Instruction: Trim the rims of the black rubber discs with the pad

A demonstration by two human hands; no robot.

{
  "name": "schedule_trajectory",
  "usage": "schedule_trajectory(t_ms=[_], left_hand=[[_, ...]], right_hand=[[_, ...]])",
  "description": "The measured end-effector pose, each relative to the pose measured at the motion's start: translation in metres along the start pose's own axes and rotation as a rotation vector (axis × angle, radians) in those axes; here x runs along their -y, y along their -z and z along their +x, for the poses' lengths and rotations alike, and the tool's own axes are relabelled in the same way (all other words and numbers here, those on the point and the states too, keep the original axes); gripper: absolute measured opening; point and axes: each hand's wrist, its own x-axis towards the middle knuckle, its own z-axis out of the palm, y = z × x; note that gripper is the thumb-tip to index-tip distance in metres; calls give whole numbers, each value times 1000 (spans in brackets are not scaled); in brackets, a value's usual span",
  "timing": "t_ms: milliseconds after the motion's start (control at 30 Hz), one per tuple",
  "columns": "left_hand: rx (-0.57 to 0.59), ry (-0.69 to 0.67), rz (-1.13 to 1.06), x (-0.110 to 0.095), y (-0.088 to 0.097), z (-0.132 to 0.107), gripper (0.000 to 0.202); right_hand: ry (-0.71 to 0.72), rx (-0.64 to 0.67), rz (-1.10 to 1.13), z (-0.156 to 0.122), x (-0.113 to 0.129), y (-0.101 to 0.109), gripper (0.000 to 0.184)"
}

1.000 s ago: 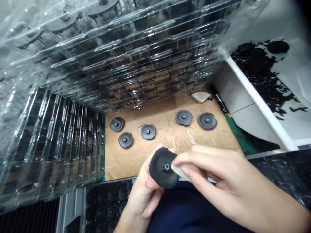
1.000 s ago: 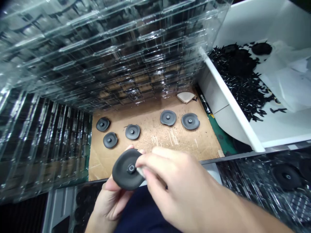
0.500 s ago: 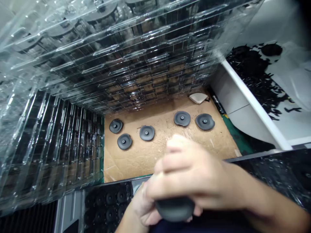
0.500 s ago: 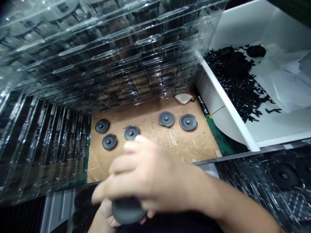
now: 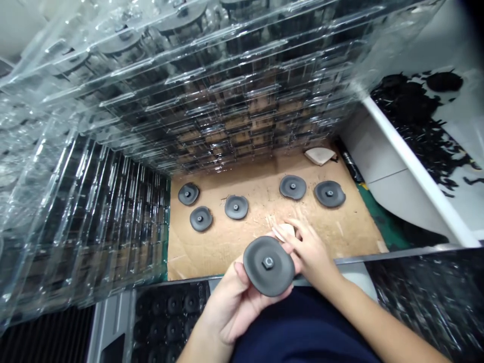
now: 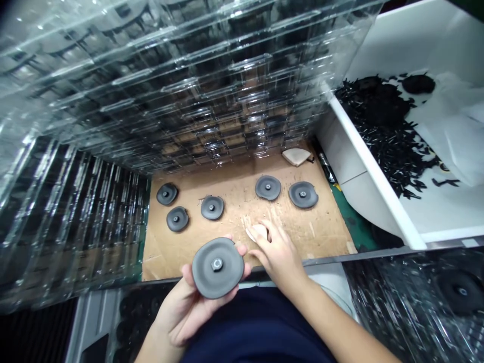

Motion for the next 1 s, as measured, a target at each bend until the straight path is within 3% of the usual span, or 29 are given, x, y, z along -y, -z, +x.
schedule_trajectory(t_ms=[233, 500, 633, 767, 900, 1000], left_hand=[[-224, -147, -72, 6, 0, 6, 29], [-300, -298, 86, 9, 1, 3, 45], [-289, -341, 209, 11, -3, 5, 54], [-298, -360, 300, 10, -9, 7, 59], [-354, -395, 323, 8, -14, 5, 62], [-321, -349, 310, 9, -16, 2, 63]], right_hand=[[19, -94, 58, 28, -7, 9, 30], [30, 17, 242, 22, 24, 21, 23], [-42, -48, 266, 39, 53, 52, 19], [189, -144, 345, 46, 101, 79, 25], [257, 79, 384, 48, 121, 82, 21], [305, -105, 283, 52, 119, 78, 24]])
